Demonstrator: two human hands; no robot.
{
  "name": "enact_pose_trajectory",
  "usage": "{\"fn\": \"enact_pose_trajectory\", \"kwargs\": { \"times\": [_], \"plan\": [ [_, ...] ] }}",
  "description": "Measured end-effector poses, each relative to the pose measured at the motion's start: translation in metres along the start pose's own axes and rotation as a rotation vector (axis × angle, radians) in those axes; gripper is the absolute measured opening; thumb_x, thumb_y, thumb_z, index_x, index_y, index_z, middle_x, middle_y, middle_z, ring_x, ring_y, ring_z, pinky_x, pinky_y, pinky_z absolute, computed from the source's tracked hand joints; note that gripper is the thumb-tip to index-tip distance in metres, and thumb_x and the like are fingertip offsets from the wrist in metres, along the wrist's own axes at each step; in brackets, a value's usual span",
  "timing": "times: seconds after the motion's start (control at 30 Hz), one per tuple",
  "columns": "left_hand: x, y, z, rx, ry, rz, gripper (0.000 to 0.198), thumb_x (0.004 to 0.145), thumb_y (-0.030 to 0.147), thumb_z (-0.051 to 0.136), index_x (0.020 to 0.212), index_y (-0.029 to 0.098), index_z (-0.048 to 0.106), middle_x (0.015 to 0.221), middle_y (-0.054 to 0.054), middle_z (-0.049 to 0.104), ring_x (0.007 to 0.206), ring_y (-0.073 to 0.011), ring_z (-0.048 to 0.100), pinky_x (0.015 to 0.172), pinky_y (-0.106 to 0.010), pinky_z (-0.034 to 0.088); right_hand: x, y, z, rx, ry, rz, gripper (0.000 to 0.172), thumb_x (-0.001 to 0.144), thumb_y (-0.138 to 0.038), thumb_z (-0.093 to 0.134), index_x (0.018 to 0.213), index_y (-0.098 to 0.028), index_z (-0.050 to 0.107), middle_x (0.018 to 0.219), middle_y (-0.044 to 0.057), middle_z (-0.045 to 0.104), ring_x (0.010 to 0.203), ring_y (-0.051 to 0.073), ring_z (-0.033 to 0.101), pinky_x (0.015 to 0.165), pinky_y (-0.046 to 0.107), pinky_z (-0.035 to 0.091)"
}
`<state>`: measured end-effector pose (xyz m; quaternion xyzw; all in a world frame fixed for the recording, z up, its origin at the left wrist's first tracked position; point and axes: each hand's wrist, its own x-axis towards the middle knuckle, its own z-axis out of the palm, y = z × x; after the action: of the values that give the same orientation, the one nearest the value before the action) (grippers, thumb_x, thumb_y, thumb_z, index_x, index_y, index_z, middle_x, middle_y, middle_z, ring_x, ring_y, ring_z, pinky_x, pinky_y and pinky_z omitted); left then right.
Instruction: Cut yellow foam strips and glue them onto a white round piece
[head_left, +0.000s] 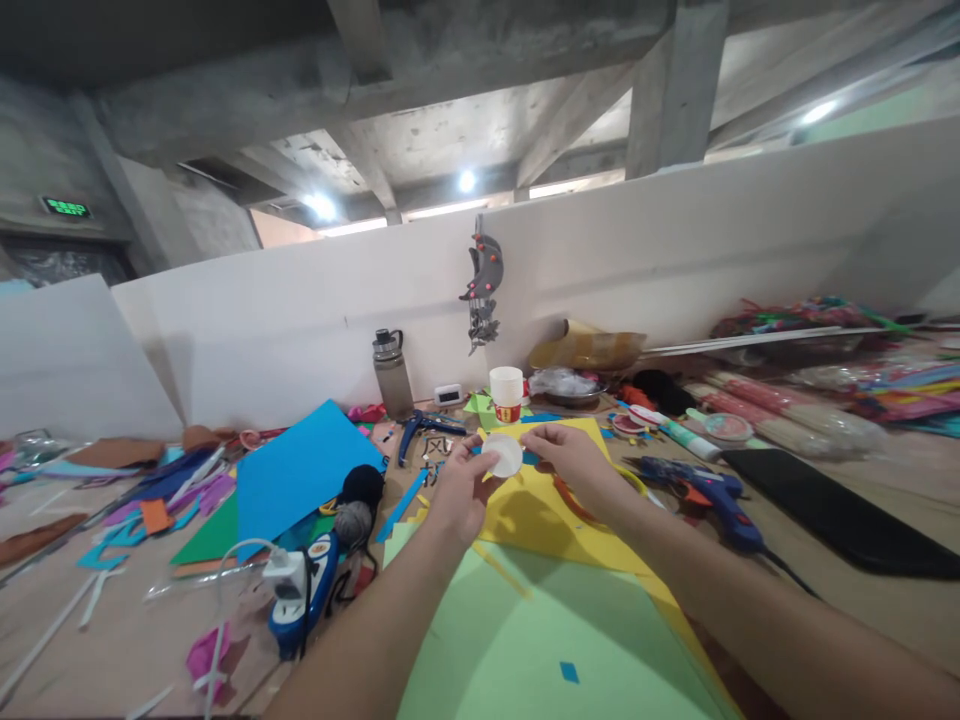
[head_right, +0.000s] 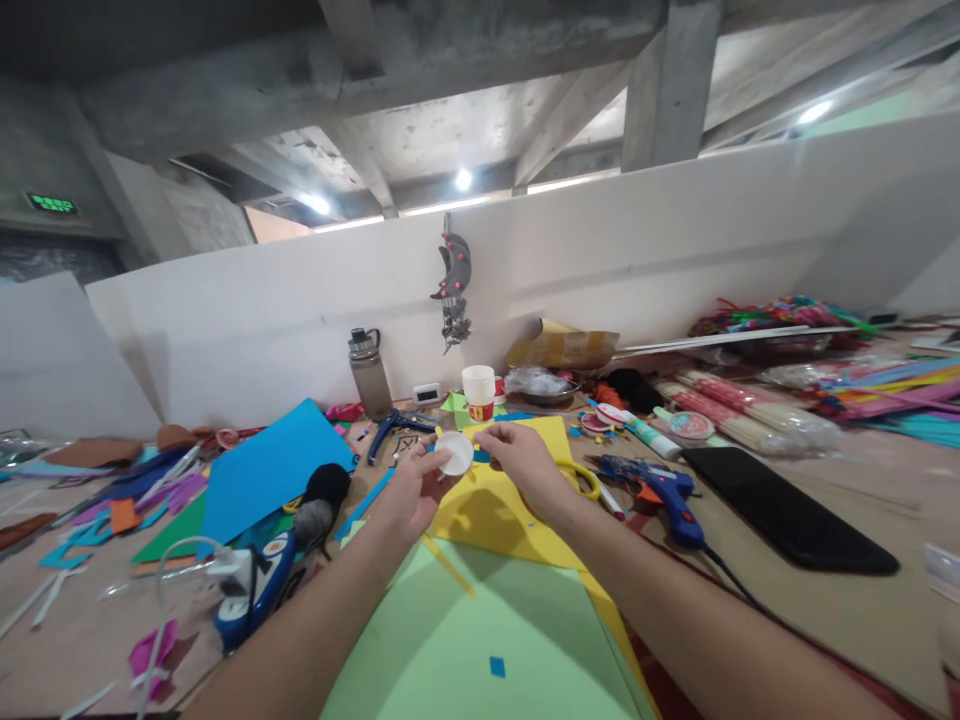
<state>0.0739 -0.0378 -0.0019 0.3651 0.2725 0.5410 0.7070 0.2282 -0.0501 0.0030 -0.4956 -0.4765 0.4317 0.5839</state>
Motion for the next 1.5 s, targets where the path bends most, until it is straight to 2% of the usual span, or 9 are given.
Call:
{"fn": "enact_pose_trajectory", "kwargs": {
  "times": [0.1, 0.2, 0.33, 0.5, 0.7, 0.87, 1.03, 1.2, 1.5],
  "plan": [
    [0.004, -0.002, -0.004, 0.074, 0.073, 0.001, 0.038, 0.059, 0.011, 0.077, 0.091, 0.017, 0.057, 0.089, -0.003, 0.066, 0.069, -0.0087, 0.062, 0.051, -0.015, 0.042, 0.003, 0.002, -0.001, 0.043, -0.004, -0.02, 0.036, 0.072, -0.054, 0.063, 0.082, -0.019, 0.06, 0.084, 0.004, 0.063, 0.076, 0.015, 0.057, 0.066, 0.027, 0.045],
    [0.008, -0.003, -0.006, 0.005, 0.129, 0.039, 0.038, 0.06, 0.01, 0.076, 0.09, 0.018, 0.055, 0.091, -0.002, 0.066, 0.07, -0.0081, 0.061, 0.052, -0.015, 0.042, 0.004, 0.009, 0.004, 0.14, -0.052, -0.011, 0.041, 0.076, -0.058, 0.058, 0.097, -0.022, 0.058, 0.097, 0.004, 0.061, 0.085, 0.016, 0.058, 0.072, 0.028, 0.048],
    [0.007, -0.007, -0.004, -0.036, 0.129, 0.055, 0.04, 0.06, 0.01, 0.078, 0.091, 0.018, 0.053, 0.089, -0.003, 0.066, 0.074, -0.0109, 0.064, 0.063, -0.02, 0.049, 0.002, 0.02, 0.015, 0.192, -0.132, -0.001, 0.055, 0.063, -0.044, 0.075, 0.108, -0.024, 0.051, 0.083, -0.001, 0.06, 0.08, 0.015, 0.059, 0.071, 0.029, 0.048],
    [0.001, -0.009, 0.0, -0.02, 0.066, 0.013, 0.034, 0.062, 0.014, 0.078, 0.089, 0.018, 0.056, 0.088, -0.001, 0.066, 0.075, -0.011, 0.062, 0.07, -0.025, 0.053, 0.0, 0.018, 0.01, 0.274, -0.141, 0.009, 0.057, 0.058, -0.031, 0.08, 0.105, -0.022, 0.049, 0.07, -0.006, 0.057, 0.066, 0.011, 0.057, 0.068, 0.027, 0.046],
    [0.002, 0.001, -0.004, 0.123, -0.028, -0.135, 0.034, 0.072, 0.041, 0.071, 0.096, 0.017, 0.064, 0.096, -0.006, 0.067, 0.076, -0.014, 0.062, 0.061, -0.025, 0.051, -0.001, 0.005, -0.015, 0.263, -0.234, 0.033, 0.056, 0.06, -0.025, 0.078, 0.108, -0.02, 0.049, 0.069, -0.006, 0.059, 0.059, 0.01, 0.056, 0.061, 0.025, 0.043],
    [0.005, 0.005, -0.01, 0.267, -0.173, -0.164, 0.033, 0.066, 0.033, 0.078, 0.09, 0.014, 0.067, 0.087, -0.007, 0.068, 0.07, -0.0116, 0.061, 0.061, -0.021, 0.048, -0.004, -0.001, -0.02, 0.197, -0.295, 0.006, 0.059, 0.059, -0.024, 0.078, 0.111, -0.02, 0.049, 0.071, -0.005, 0.059, 0.063, 0.011, 0.056, 0.063, 0.026, 0.043],
    [0.008, 0.004, -0.011, 0.24, -0.117, -0.091, 0.034, 0.057, 0.032, 0.085, 0.079, 0.012, 0.067, 0.073, -0.003, 0.066, 0.059, -0.0071, 0.056, 0.057, -0.018, 0.044, -0.005, 0.006, -0.015, 0.233, -0.281, 0.013, 0.053, 0.068, -0.035, 0.074, 0.112, -0.022, 0.049, 0.078, -0.001, 0.062, 0.068, 0.012, 0.059, 0.069, 0.028, 0.046],
    [0.009, -0.001, -0.011, 0.214, -0.074, -0.036, 0.036, 0.052, 0.031, 0.087, 0.074, 0.012, 0.067, 0.066, -0.001, 0.062, 0.053, -0.0051, 0.052, 0.055, -0.017, 0.043, -0.007, 0.012, -0.008, 0.158, -0.248, -0.044, 0.055, 0.062, -0.028, 0.076, 0.111, -0.019, 0.051, 0.075, 0.0, 0.064, 0.066, 0.013, 0.058, 0.065, 0.028, 0.046],
    [0.008, -0.004, -0.01, 0.263, -0.092, -0.007, 0.038, 0.053, 0.024, 0.086, 0.085, 0.011, 0.071, 0.075, -0.004, 0.067, 0.059, -0.0072, 0.056, 0.06, -0.019, 0.047, -0.006, 0.014, -0.007, 0.172, -0.207, -0.056, 0.052, 0.061, -0.025, 0.074, 0.107, -0.019, 0.05, 0.075, 0.0, 0.064, 0.068, 0.013, 0.058, 0.066, 0.027, 0.045]
  ]
}}
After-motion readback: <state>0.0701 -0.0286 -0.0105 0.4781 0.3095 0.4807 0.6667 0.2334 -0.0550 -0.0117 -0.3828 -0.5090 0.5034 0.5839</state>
